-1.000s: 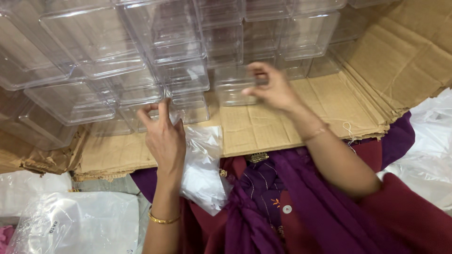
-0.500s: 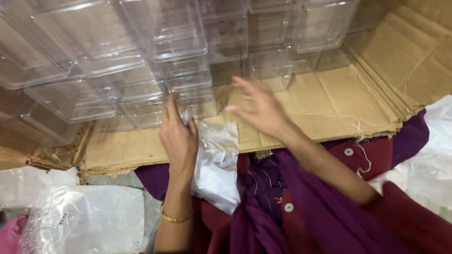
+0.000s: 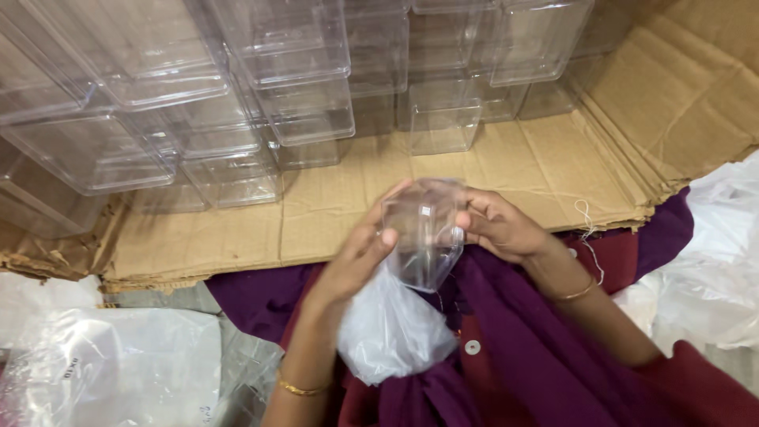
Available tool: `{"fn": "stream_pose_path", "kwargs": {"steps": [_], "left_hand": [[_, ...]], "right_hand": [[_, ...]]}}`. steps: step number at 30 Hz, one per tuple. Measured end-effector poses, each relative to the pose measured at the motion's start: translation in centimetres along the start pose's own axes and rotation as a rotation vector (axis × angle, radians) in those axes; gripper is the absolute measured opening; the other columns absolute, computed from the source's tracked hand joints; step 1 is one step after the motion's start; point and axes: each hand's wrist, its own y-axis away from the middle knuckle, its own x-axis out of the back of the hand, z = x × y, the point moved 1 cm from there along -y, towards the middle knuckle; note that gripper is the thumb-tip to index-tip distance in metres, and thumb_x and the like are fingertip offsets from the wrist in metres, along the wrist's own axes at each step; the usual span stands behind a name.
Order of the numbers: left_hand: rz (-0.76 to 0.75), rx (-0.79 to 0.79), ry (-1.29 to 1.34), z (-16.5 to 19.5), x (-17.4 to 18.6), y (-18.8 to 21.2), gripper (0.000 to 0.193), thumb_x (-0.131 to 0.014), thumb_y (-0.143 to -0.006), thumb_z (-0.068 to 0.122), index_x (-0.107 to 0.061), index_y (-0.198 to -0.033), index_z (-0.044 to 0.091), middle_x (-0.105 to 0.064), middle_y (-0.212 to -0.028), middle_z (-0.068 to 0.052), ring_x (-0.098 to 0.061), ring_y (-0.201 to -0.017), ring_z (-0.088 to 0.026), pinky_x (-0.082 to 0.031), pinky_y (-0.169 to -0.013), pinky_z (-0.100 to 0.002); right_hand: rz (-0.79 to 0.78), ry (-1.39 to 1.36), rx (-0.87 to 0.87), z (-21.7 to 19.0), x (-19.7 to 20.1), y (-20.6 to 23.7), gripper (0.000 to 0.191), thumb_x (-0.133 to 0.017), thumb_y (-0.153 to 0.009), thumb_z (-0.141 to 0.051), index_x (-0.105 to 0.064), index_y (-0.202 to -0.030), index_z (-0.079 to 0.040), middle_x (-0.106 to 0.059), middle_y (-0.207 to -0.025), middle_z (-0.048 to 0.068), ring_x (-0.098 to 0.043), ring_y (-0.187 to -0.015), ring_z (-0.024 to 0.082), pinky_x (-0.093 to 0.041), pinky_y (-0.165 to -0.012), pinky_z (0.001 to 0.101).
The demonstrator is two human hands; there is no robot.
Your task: The person sits on the floor and repeatedly picks up clear plastic containers, places them into a white plastic bag, and sets the bag aside. The person continues this cycle with multiple containers from a cardboard box.
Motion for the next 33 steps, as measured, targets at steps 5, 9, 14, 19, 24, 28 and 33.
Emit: {"fn": "stream_pose_path", "kwargs": {"steps": [5,9,14,19,24,28,33], "left_hand": [[0.222,0.222,0.194,-0.3,-3.5,-0.8,0.074,-0.053,-0.103,0.046,-0.023,-0.162,0.013,-0.054,-0.146,-0.02,-0.048,-0.141,-0.028,-0.034,-0.119,-0.043],[0.269,0.167,0.022,0.6,-5.1,-0.8,0.075,-0.06,-0.099,0.04,-0.024,-0.159,0.014,-0.055,-0.14,-0.021,-0.051,-0.136,-0.032,-0.043,-0.113,-0.046],[0.29,0.185,-0.064,0.9,-4.6,-0.5,0.067,-0.055,-0.1,0.041,-0.034,-0.157,0.012,-0.058,-0.138,-0.016,-0.055,-0.133,-0.029,-0.047,-0.109,-0.042],[0.203,0.261,0.227,0.6,-4.2,-0.7,0.062,-0.047,-0.104,0.044,-0.037,-0.154,0.008,-0.065,-0.128,-0.016,-0.059,-0.128,-0.026,-0.049,-0.107,-0.041],[0.143,0.311,0.436,0.9,-5.5,-0.6,0.059,-0.048,-0.104,0.042,-0.037,-0.152,0.009,-0.063,-0.13,-0.013,-0.059,-0.124,-0.023,-0.049,-0.104,-0.039],[0.14,0.335,0.353,0.9,-5.8,-0.7,0.059,-0.047,-0.104,0.043,-0.037,-0.151,0.008,-0.063,-0.124,-0.012,-0.058,-0.119,-0.02,-0.048,-0.097,-0.037],[0.106,0.27,0.321,0.7,-5.9,-0.8,0.06,-0.048,-0.106,0.044,-0.037,-0.151,0.005,-0.064,-0.125,-0.012,-0.055,-0.127,-0.02,-0.041,-0.111,-0.036]], "right_hand": [[0.239,0.816,0.306,-3.0,-4.2,2.6,0.073,-0.06,-0.1,-0.025,-0.026,-0.161,-0.004,-0.042,-0.152,0.018,-0.046,-0.14,0.027,-0.048,-0.112,0.0443],[0.213,0.692,0.158,-4.4,-6.3,3.8,0.077,-0.06,-0.098,-0.025,-0.021,-0.162,-0.007,-0.036,-0.16,0.015,-0.049,-0.141,0.029,-0.041,-0.114,0.0437],[0.311,0.494,-0.043,-5.6,-6.8,4.9,0.099,-0.072,-0.087,-0.032,-0.016,-0.166,-0.011,-0.049,-0.143,0.022,-0.054,-0.135,0.034,-0.047,-0.113,0.0466],[0.233,0.965,0.336,-6.9,-7.4,6.7,0.12,-0.085,-0.078,-0.028,-0.004,-0.164,-0.003,-0.029,-0.156,0.023,-0.039,-0.147,0.036,-0.038,-0.119,0.0477],[0.136,1.224,0.347,-6.8,-7.8,6.6,0.124,-0.09,-0.062,-0.023,-0.016,-0.159,-0.002,-0.034,-0.149,0.024,-0.039,-0.144,0.038,-0.036,-0.12,0.0475],[0.121,1.289,0.326,-6.8,-7.7,6.4,0.124,-0.091,-0.059,-0.021,-0.019,-0.158,-0.003,-0.035,-0.148,0.023,-0.041,-0.14,0.038,-0.039,-0.118,0.0467],[0.108,1.303,0.34,-6.5,-7.3,6.8,0.124,-0.092,-0.06,-0.024,-0.02,-0.158,-0.003,-0.035,-0.148,0.023,-0.042,-0.14,0.038,-0.042,-0.116,0.0457]]}}
